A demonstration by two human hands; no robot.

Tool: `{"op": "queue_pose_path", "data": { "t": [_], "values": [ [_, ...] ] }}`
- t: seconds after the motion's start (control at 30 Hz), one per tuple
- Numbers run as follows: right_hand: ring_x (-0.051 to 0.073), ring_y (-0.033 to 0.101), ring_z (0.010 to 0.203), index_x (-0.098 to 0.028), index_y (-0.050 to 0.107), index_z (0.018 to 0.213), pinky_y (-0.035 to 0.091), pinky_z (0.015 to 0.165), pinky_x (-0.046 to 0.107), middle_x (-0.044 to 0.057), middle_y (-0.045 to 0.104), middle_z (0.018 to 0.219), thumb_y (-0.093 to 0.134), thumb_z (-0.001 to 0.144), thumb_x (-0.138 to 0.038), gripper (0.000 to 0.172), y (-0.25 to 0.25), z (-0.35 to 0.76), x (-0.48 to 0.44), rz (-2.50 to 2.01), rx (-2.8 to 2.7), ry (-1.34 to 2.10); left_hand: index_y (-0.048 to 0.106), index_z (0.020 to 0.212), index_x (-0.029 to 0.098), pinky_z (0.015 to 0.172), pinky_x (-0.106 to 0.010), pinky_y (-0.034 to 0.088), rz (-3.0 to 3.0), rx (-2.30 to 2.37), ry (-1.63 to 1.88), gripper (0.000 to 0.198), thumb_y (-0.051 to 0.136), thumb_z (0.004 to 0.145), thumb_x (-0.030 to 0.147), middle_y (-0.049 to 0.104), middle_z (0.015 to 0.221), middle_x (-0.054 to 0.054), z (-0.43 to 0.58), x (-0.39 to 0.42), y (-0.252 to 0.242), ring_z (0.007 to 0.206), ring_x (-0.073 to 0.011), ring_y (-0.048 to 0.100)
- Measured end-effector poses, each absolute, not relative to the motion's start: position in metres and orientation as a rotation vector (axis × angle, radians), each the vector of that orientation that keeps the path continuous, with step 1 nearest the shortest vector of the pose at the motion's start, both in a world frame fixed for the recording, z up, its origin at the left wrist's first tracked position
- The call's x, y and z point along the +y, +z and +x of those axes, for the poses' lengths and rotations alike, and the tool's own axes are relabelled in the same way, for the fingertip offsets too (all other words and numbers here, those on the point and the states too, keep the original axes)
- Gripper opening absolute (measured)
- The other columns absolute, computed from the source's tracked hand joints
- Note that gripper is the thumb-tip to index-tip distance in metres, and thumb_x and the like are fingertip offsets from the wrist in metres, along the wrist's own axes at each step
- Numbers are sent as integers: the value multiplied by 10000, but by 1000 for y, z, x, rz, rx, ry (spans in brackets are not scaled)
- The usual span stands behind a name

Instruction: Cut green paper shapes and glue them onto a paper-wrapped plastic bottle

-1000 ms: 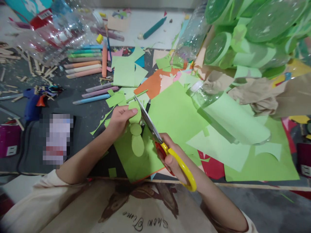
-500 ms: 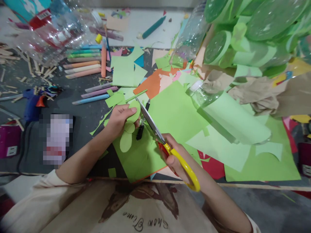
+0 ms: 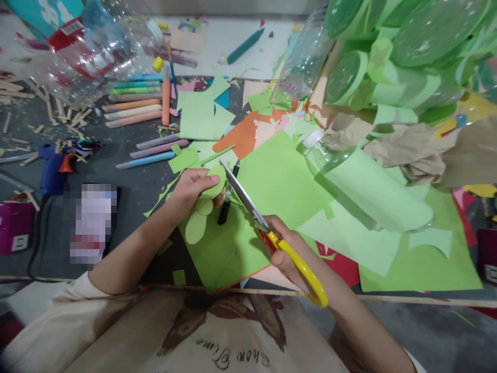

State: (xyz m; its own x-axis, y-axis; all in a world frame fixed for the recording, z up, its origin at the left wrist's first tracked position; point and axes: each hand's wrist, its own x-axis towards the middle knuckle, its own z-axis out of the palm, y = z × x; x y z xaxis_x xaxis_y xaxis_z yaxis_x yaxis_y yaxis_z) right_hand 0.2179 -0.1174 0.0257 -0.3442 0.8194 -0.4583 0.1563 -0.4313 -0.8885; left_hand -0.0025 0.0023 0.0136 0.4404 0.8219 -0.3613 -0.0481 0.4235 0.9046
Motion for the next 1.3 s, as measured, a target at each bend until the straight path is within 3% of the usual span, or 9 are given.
{"op": "queue_pose_path", "data": {
  "t": [0.1,0.3,0.47,0.6,0.7,0.87,0.97,1.07,1.3],
  "values": [
    [99,290,455,-237,571,1104,266,358,247,-71,387,592,513,722,-895,763,30,222,-115,-1439,-1267,1782,626,541,170,436,-226,407,1019,949,643,342,712,738,436,593,459,-8,-4,3,13,444,-122,552],
    [147,486,542,-250,602,1075,415,511,277,-17,544,659,581,881,-657,451,36,249,-103,-1780,-1633,1280,617,577,173,401,-237,330,995,1098,785,400,714,754,519,545,476,13,-5,7,5,398,-86,444],
    [224,604,600,-240,647,1093,470,575,340,53,682,775,609,847,-649,479,27,265,-91,-2035,-1773,780,581,615,196,403,-243,313,926,1277,1025,378,693,792,509,474,493,37,-14,17,-3,405,-82,406],
    [271,702,804,-221,669,1165,535,706,372,124,758,1004,640,881,-489,392,11,271,-86,-2095,-1818,449,580,651,202,446,-245,331,993,1247,1112,367,739,765,511,489,552,35,-16,19,-3,466,-86,413],
    [288,705,889,-159,646,1248,555,811,394,171,743,1036,588,930,-413,411,9,276,-87,-2072,-1956,278,547,648,205,477,-249,330,1080,1220,1102,420,759,753,552,464,571,38,-12,17,-1,502,-90,406],
    [384,639,1057,-79,616,1295,520,917,553,258,672,1106,355,1023,-471,544,28,265,-94,-1969,-2327,16,485,660,216,473,-254,275,1156,1190,1063,472,770,730,587,396,565,55,-7,11,1,498,-88,340],
    [335,638,1095,-164,592,1318,529,938,523,203,677,1161,446,1013,-446,440,34,237,-95,-1752,-2180,217,438,644,219,477,-255,236,1203,1180,1054,506,765,732,595,327,560,68,-4,8,0,498,-83,289],
    [241,676,1008,-304,512,1402,567,889,432,107,677,1208,509,996,-425,423,25,201,-84,-1461,-2001,864,394,609,218,476,-257,212,1279,1158,1024,569,760,723,639,249,544,82,0,4,1,493,-80,231],
    [124,597,735,-308,523,1283,558,755,342,89,564,1374,616,912,-497,427,-12,156,-46,-1120,-1505,1361,389,592,215,434,-236,192,1262,1119,1013,631,799,634,693,242,489,99,4,5,-3,442,-62,238]
  ]
}}
